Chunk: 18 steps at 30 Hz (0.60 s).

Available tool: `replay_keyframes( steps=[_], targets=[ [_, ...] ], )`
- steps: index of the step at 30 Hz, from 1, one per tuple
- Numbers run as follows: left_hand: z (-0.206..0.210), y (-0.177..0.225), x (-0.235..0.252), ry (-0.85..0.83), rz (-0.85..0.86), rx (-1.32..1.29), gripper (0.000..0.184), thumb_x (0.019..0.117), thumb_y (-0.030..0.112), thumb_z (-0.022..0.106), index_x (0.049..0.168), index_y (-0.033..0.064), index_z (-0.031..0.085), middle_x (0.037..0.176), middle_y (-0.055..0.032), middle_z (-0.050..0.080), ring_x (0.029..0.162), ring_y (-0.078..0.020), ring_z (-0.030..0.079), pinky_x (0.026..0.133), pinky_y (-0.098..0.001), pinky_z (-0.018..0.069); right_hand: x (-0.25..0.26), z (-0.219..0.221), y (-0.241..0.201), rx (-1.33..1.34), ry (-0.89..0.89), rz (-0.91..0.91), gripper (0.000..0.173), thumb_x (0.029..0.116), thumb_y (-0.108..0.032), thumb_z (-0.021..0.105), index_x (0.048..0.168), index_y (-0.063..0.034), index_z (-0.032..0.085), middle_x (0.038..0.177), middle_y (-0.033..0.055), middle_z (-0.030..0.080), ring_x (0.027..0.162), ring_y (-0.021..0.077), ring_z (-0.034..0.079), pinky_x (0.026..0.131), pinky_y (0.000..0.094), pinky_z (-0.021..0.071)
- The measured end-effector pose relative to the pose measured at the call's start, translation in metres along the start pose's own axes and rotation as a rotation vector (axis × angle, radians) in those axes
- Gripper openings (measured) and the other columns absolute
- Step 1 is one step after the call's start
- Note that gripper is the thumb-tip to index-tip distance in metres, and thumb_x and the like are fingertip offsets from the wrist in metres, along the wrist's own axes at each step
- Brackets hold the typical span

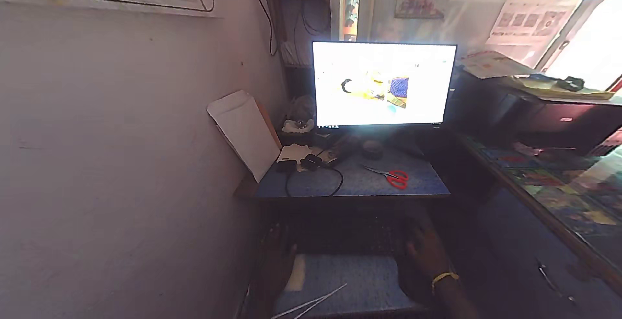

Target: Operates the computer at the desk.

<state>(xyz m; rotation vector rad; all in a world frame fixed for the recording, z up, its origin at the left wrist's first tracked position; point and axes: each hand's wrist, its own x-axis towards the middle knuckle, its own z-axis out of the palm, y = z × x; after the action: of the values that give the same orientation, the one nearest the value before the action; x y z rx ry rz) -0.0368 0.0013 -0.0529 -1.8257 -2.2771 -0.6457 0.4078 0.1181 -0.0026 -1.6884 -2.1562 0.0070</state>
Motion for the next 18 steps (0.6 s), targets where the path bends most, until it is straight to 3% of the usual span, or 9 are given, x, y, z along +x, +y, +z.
replay_keyframes(
  steps=[5, 18],
  targets=[
    [0.0023, -0.0005, -0.0003, 0.009, 0.009, -0.01, 0.07, 0.1045, 0.059, 0.024, 0.157, 0.016, 0.043, 0.165, -0.0112, 0.035, 0.153, -0.0319, 0.031, 0.124, -0.0582, 0.0226, -0.0025, -0.0029, -0.0021, 0.02, 0.017, 0.0, 0.047, 0.0879, -0.036, 0.059, 0.126, -0.0111, 0.073, 0.145, 0.0146, 0.059, 0.136, 0.036, 0.054, 0.111, 0.0535, 0.0456],
    [0.0011, 0.0008, 0.0, -0.009, -0.002, -0.001, 0.07, 0.1042, 0.059, 0.024, 0.156, 0.016, 0.044, 0.165, -0.0119, 0.035, 0.154, -0.0326, 0.03, 0.124, -0.058, 0.0219, -0.0016, 0.0012, 0.0007, 0.031, 0.075, -0.047, 0.046, 0.0865, -0.035, 0.059, 0.123, -0.0115, 0.074, 0.143, 0.0135, 0.061, 0.134, 0.036, 0.056, 0.109, 0.0532, 0.0466]
  ],
)
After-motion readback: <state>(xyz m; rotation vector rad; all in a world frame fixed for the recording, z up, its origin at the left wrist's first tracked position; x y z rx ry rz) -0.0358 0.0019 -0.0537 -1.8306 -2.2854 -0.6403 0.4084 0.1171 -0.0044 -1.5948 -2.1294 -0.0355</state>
